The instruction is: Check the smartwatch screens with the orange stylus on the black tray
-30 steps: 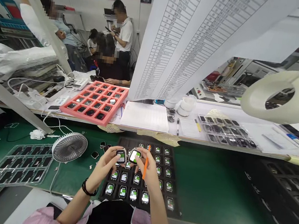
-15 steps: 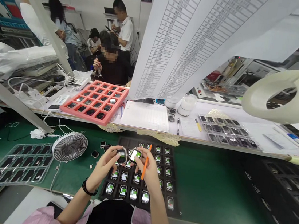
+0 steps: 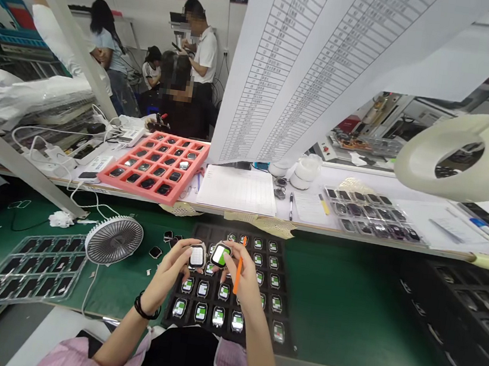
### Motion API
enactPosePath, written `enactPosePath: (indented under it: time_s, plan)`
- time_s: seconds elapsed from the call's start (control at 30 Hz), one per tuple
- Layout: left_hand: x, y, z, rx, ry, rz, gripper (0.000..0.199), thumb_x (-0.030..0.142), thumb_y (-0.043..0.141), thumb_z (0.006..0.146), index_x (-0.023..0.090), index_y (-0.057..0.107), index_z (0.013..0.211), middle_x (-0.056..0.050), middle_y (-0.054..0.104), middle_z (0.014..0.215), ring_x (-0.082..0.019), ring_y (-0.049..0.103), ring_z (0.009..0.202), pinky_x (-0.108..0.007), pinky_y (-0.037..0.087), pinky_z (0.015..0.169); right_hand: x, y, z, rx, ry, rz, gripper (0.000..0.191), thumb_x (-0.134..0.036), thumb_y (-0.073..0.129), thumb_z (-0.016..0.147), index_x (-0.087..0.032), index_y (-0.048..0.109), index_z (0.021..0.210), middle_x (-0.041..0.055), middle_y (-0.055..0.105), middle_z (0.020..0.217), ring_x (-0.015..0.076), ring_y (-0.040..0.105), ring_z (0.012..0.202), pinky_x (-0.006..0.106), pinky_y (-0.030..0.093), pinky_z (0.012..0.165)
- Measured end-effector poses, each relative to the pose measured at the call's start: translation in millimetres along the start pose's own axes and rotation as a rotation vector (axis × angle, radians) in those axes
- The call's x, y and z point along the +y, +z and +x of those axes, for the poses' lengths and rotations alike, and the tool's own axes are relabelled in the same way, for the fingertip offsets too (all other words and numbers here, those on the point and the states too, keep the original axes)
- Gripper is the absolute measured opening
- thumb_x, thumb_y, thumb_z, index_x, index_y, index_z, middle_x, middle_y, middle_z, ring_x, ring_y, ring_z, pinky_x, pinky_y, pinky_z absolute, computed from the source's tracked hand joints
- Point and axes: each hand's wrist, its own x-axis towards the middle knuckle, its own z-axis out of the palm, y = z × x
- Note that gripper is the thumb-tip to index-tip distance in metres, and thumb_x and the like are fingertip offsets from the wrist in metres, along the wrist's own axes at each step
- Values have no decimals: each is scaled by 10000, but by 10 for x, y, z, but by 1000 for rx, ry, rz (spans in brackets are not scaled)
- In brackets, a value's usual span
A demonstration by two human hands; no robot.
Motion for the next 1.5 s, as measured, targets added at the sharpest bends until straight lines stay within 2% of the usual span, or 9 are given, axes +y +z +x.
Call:
enactPosePath:
  time_s: [0.2,0.3,0.47,0.53,0.77,0.97,1.2,1.37,1.5]
  plan:
    - [-16,-3,17,6,-4,-23,385,518,486,879,175,578,1028,10,506,723,-67,466,465,-176,353,404,-97,40,-21,25,-15,-17,314,-482,596,832,-244,608,1037,27,628,841,114,544,476,293,495,490]
    - [-26,-2,19,-19,4,4,375,507,497,876,180,576,1042,22,489,691,-59,426,434,-181,351,391,-99,48,-22,40,-10,-23,324,-494,601,826,-239,610,1025,32,636,849,121,544,483,292,483,485]
    - [-7,26,-5,-136,4,-18,458,469,542,860,221,482,1241,-73,587,1031,-59,441,515,-197,444,447,-1,32,19,77,8,28,334,-498,651,789,-226,607,978,37,626,823,149,591,524,267,431,430]
    - [-6,38,-11,-151,8,-20,497,450,578,842,228,458,1270,-80,577,1062,-74,466,558,-200,460,463,30,21,31,97,33,35,326,-486,669,779,-224,606,962,25,603,793,142,581,495,269,422,425]
    - [-40,6,16,8,17,-5,363,486,531,862,177,557,1052,-30,597,837,-41,444,427,-181,338,387,20,-2,21,51,49,-5,356,-446,737,722,-230,605,972,24,628,845,118,567,485,274,446,465]
    - [-2,0,13,1,4,-36,352,497,565,837,177,556,984,-6,582,731,-73,508,445,-187,370,394,57,-20,40,-29,10,-13,411,-365,785,675,-248,586,1015,50,643,973,165,639,631,253,472,462]
    - [-5,20,22,-119,29,-35,459,424,652,793,204,466,1151,-91,607,1012,-180,635,791,-175,415,453,32,4,64,52,36,25,313,-451,703,749,-237,612,959,44,654,945,111,576,489,266,487,451]
    - [33,55,46,-60,29,-26,390,465,661,773,198,524,1021,0,565,809,-103,545,601,-263,536,597,-7,29,76,140,60,54,334,-506,719,705,-221,627,853,12,625,840,76,482,448,244,478,408]
    - [60,68,53,-21,-1,-1,383,538,595,798,185,549,938,63,438,622,-46,341,424,-211,469,443,-2,42,76,165,51,45,339,-482,774,641,-218,617,784,-13,587,741,69,410,429,241,462,376]
